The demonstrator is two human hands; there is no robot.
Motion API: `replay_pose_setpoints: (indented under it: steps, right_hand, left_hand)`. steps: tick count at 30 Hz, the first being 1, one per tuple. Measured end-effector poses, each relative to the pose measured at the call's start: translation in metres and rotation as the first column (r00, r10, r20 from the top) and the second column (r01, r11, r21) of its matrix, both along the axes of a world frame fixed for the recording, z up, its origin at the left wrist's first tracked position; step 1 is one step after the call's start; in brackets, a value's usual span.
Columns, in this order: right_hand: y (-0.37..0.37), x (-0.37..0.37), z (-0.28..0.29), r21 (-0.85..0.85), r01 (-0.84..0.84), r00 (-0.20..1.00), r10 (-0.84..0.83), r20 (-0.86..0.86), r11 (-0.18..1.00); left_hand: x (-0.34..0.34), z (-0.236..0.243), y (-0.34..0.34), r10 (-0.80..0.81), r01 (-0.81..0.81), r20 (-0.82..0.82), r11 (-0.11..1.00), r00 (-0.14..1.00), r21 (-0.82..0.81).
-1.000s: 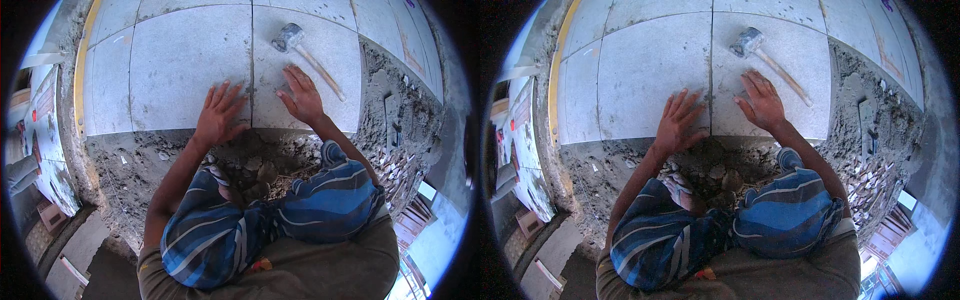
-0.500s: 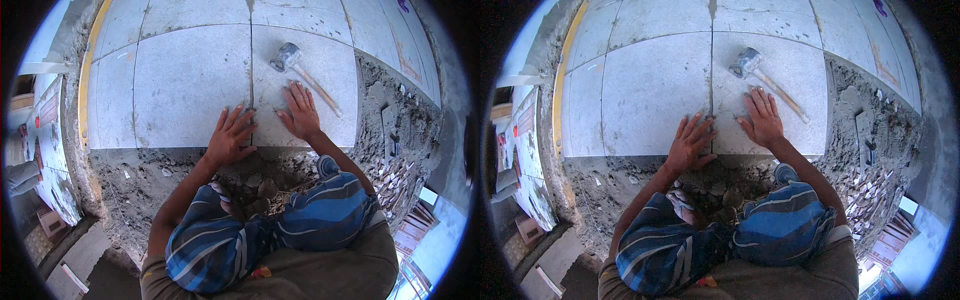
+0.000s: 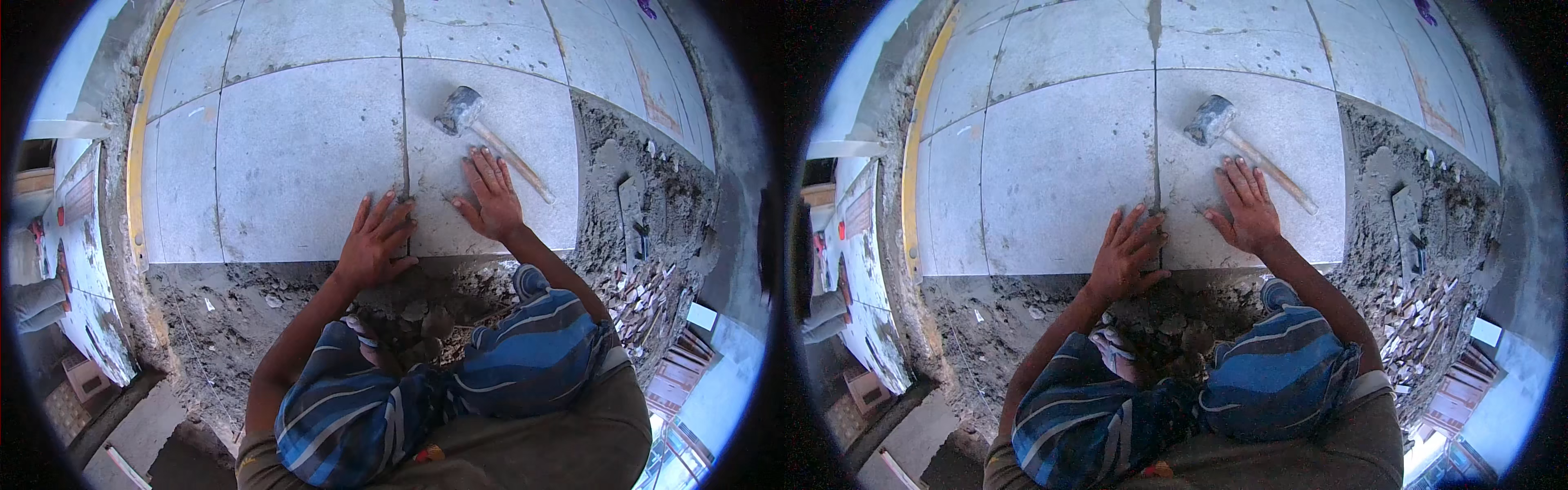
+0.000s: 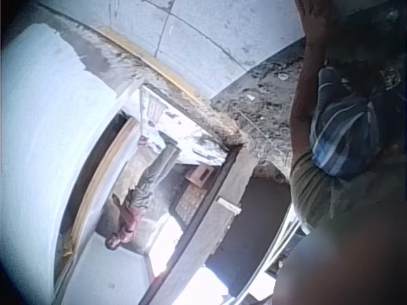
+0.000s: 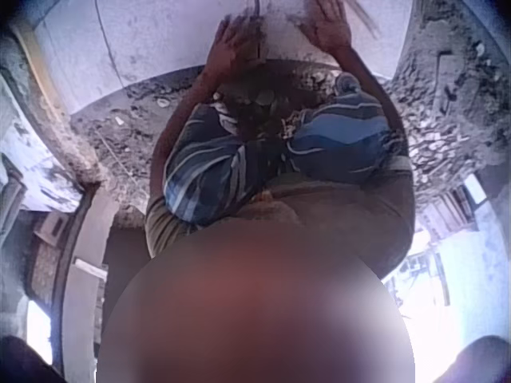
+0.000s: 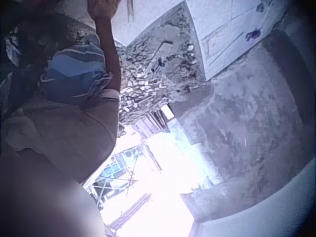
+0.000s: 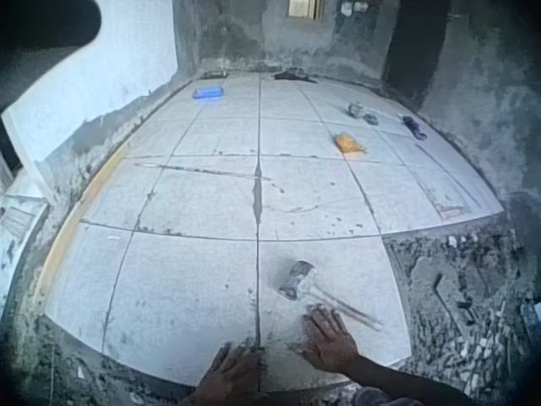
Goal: Laying and leveling floor tiles on a mortar bed.
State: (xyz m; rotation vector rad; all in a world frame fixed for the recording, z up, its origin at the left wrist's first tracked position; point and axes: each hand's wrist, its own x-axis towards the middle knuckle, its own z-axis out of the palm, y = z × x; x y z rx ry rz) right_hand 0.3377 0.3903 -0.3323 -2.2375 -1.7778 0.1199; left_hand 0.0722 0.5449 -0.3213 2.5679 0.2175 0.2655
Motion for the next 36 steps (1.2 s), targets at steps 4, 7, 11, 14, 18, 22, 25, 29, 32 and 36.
replay_pose_setpoints:
  steps: [4,7,11,14,18,22,25,29,32,36]
  right_hand:
    - [-0.003,0.007,0.011,0.155,-0.017,0.995,0.032,-0.098,0.988]
    - [-0.006,0.028,0.022,0.266,0.097,0.987,-0.058,-0.148,0.959]
    - [-0.012,0.073,0.025,0.338,0.301,0.948,-0.319,-0.004,0.892]
    - [-0.018,0.100,0.018,0.303,0.450,0.868,-0.491,0.075,0.840]
    - [-0.024,0.112,0.008,0.103,0.527,0.846,-0.532,0.028,0.844]
    - [-0.025,0.109,0.007,0.145,0.504,0.862,-0.507,-0.015,0.852]
    - [-0.023,0.106,0.009,0.069,0.534,0.844,-0.536,0.018,0.843]
    - [-0.018,0.103,0.016,0.153,0.503,0.861,-0.508,-0.012,0.850]
    - [-0.017,0.102,0.034,0.205,0.476,0.874,-0.485,-0.005,0.855]
    - [-0.044,0.101,0.081,0.172,0.308,0.941,-0.274,-0.196,0.936]
  left_hand:
    - [0.000,0.003,0.001,-0.024,0.024,0.019,1.000,1.000,0.002]
    - [0.001,0.006,0.000,-0.027,0.028,0.039,0.999,0.999,-0.026]
    - [0.003,0.007,-0.001,-0.022,0.022,0.003,1.000,1.000,0.010]
    - [0.004,0.004,-0.001,-0.028,0.027,0.009,0.999,1.000,0.031]
    - [0.002,-0.002,-0.002,-0.011,0.011,0.005,0.999,1.000,0.034]
    - [0.003,-0.002,-0.003,-0.014,0.014,0.003,0.999,1.000,0.044]
    - [0.006,0.000,-0.002,-0.029,0.028,0.019,0.998,0.999,0.052]
    - [0.008,0.002,-0.002,-0.026,0.027,-0.014,0.999,1.000,0.037]
    - [0.003,0.013,0.002,0.003,-0.003,-0.006,1.000,1.000,-0.013]
    - [-0.022,0.052,0.025,0.147,-0.150,-0.083,0.988,0.986,-0.039]
